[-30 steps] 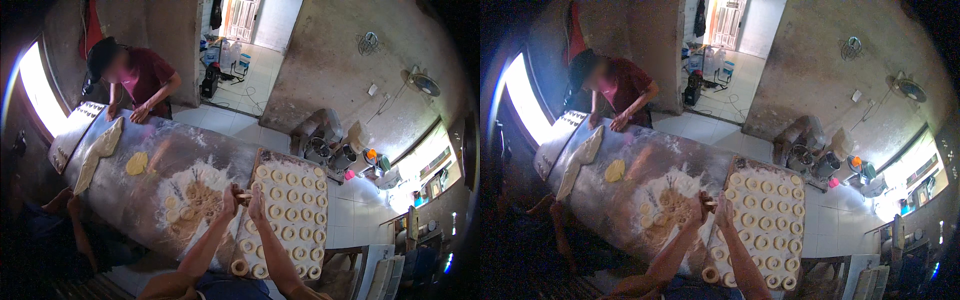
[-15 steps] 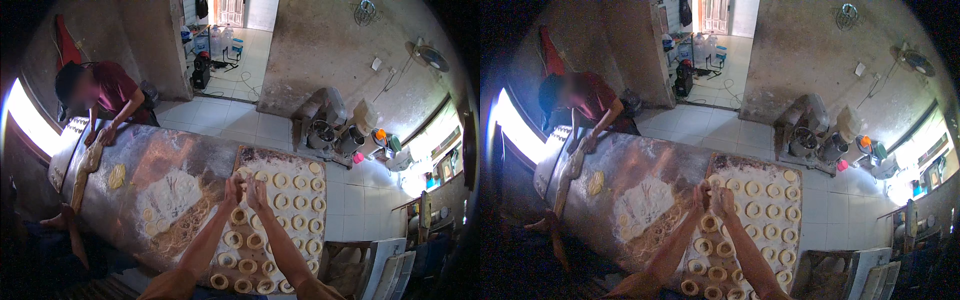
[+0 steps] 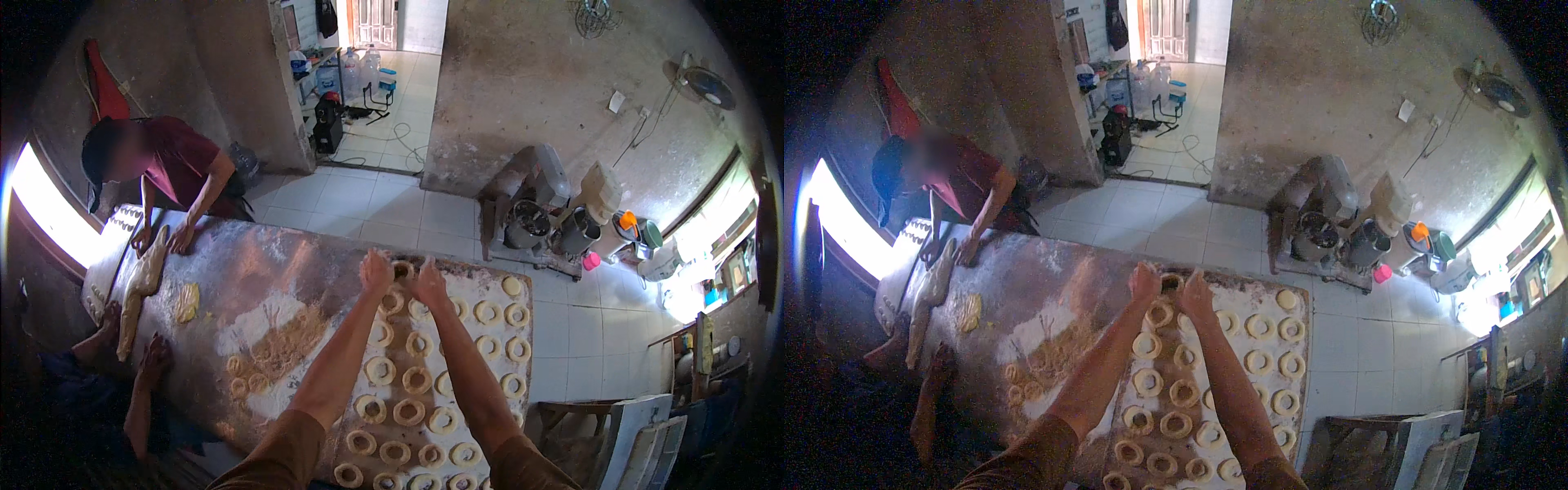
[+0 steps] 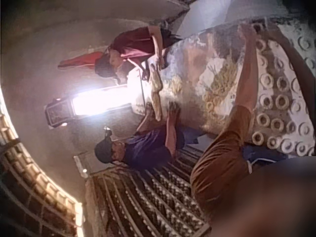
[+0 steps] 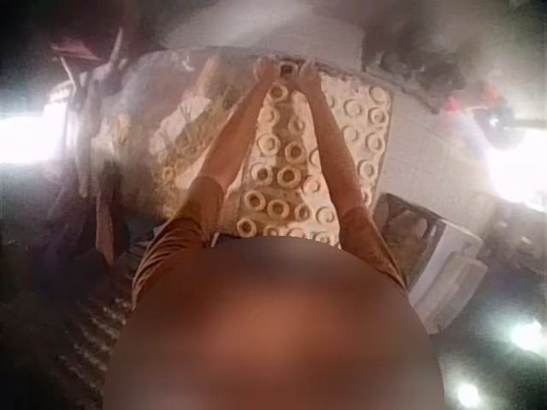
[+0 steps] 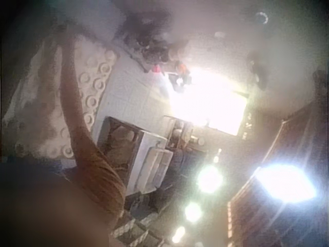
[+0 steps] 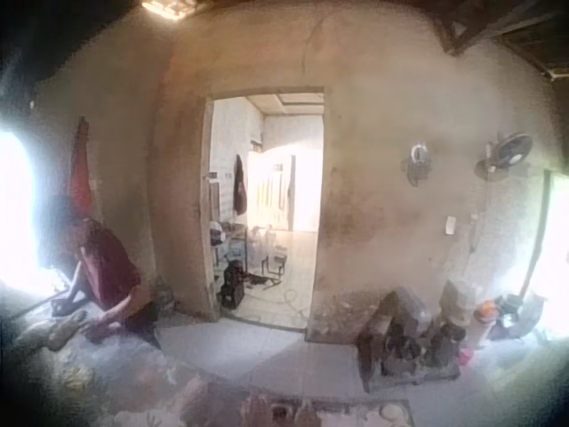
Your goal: The person shapes small dough pieces into ring forms by hand and places them on a wooden board. They then carry the board to a multi-tiered rack and stack it with other boards of shaped dough. The person returns to the table and continues shaping more dough pieces.
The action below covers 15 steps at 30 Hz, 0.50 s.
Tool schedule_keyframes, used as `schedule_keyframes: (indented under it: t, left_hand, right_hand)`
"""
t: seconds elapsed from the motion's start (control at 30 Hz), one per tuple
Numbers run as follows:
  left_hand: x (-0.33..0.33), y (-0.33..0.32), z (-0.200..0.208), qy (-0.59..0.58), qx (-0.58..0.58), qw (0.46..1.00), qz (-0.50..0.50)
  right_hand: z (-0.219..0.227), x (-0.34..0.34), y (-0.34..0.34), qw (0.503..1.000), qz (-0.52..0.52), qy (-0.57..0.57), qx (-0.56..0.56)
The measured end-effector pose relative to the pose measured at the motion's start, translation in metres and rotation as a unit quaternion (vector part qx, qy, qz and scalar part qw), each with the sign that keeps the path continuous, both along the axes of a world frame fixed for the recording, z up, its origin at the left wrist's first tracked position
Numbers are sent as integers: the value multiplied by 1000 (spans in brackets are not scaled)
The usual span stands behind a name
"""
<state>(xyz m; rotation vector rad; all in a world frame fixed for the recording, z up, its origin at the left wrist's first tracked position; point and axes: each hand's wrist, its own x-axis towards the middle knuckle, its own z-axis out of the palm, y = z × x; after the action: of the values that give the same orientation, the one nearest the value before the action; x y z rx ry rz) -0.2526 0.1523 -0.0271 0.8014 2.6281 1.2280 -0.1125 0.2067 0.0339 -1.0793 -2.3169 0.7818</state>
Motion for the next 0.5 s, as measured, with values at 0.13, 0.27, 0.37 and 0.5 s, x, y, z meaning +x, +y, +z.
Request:
schedule_keyframes:
  t: [0.13,0.27,0.37,0.5]
  left_hand:
    - [-4,-17,18,87,37,984,-150]
    - [-12,-21,12,60,72,977,-190]
    - [-12,-18,4,50,41,981,-184]
    - [3,-38,22,104,133,969,-182]
  right_hand:
    - [10,66,22,995,17,-89,30]
    - [3,139,64,937,-184,-229,189]
    - [-23,177,96,946,-118,-287,91]
    - [-54,190,147,952,-123,-279,31]
